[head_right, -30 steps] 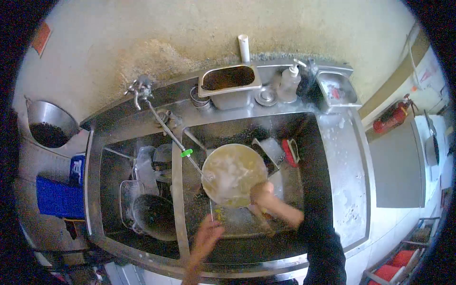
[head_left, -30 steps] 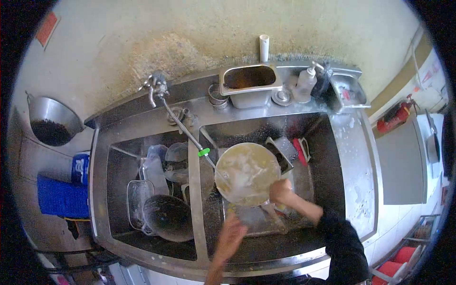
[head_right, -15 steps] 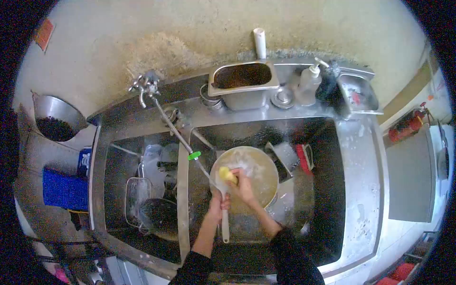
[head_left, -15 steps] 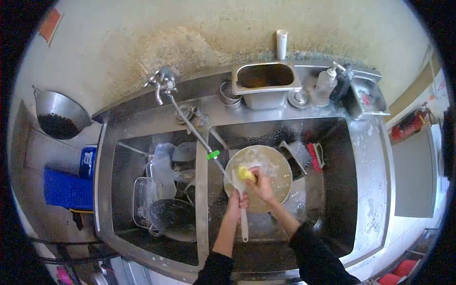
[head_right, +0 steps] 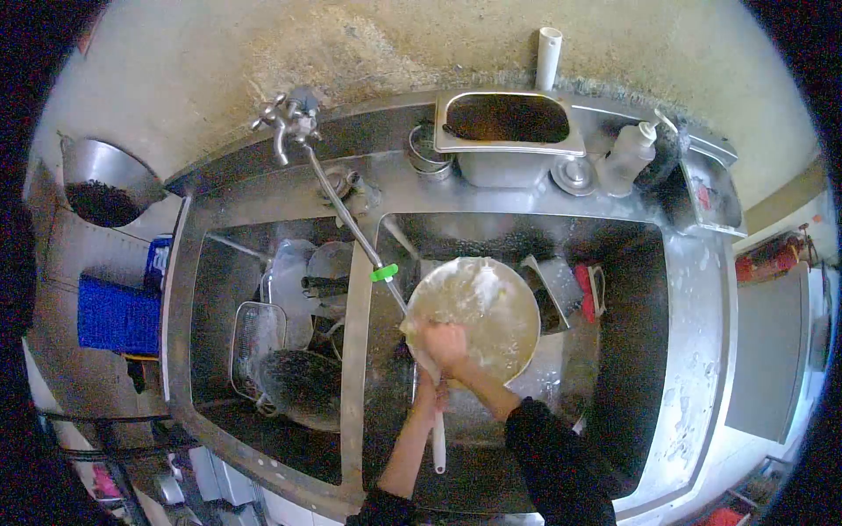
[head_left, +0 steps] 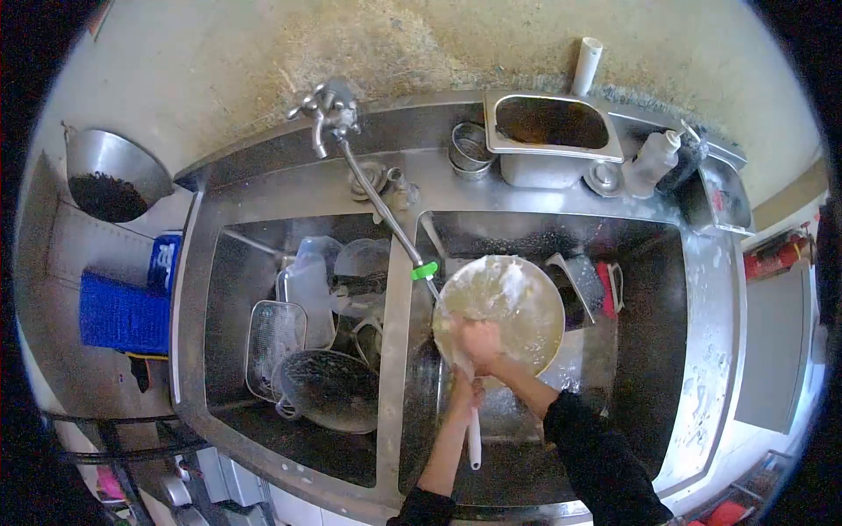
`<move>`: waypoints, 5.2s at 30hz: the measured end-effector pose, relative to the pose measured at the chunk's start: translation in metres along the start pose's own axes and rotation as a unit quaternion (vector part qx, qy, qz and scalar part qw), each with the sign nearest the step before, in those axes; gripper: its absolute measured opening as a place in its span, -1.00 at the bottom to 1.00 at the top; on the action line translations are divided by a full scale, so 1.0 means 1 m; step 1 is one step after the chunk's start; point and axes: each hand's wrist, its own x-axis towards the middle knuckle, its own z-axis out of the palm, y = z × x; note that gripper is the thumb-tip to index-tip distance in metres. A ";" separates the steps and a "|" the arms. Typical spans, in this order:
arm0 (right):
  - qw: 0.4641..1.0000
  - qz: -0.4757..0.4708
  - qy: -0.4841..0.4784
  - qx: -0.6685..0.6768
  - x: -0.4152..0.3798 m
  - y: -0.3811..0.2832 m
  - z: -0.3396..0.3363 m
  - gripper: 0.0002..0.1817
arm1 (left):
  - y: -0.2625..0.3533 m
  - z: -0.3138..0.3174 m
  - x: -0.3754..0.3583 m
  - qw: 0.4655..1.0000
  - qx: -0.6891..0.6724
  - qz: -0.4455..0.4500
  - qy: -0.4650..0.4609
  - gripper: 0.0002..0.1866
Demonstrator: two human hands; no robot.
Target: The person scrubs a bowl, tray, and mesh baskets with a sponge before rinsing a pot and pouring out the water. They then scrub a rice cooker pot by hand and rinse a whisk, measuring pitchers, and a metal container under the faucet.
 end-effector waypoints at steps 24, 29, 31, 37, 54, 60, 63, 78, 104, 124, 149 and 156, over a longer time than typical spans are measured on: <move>0.973 0.180 -0.061 0.130 0.009 0.016 -0.014 -0.65 | -0.001 -0.005 0.003 0.896 0.338 0.265 0.116 -0.75; 0.988 0.079 0.052 0.122 -0.030 -0.002 0.008 -0.63 | -0.001 -0.014 0.015 0.920 0.264 0.270 0.106 -0.65; 0.994 0.078 0.039 0.072 -0.022 -0.009 -0.027 -0.66 | -0.003 -0.013 0.006 0.914 0.314 0.240 0.092 -0.63; 0.951 0.186 0.117 0.217 -0.003 0.011 -0.031 -0.73 | -0.020 -0.015 0.014 0.915 0.314 0.250 0.049 -0.58; 0.986 -0.006 -0.152 0.069 -0.144 0.010 -0.037 -0.73 | 0.059 0.019 0.053 0.971 -0.207 0.023 -0.120 -0.64; 0.966 0.198 0.083 0.147 -0.139 0.117 -0.087 -0.73 | 0.092 0.000 -0.066 0.975 0.108 0.113 -0.158 -0.83; 0.961 0.218 0.168 0.036 -0.065 0.154 -0.126 -0.50 | 0.113 -0.050 -0.157 0.967 0.213 0.116 -0.083 -0.66; 0.950 0.134 0.060 -0.274 -0.105 0.162 -0.238 -0.87 | 0.108 -0.172 -0.115 0.553 0.511 0.486 0.443 -0.37; 0.981 0.073 -0.027 -0.178 0.032 0.451 -0.343 -0.70 | 0.055 0.005 0.071 0.943 0.033 0.319 0.088 -0.71; 0.884 0.091 0.250 0.385 -0.180 0.041 -0.225 -0.64 | 0.092 0.078 -0.122 0.724 0.276 0.632 0.011 -0.81; 0.975 -0.119 -0.034 -0.182 -0.158 0.039 -0.172 -0.79 | 0.075 0.049 -0.112 0.764 0.430 0.476 -0.071 -0.73; 0.981 0.091 0.164 -0.059 -0.148 0.005 -0.082 -0.64 | 0.060 0.077 -0.143 0.661 0.488 0.563 -0.096 -0.95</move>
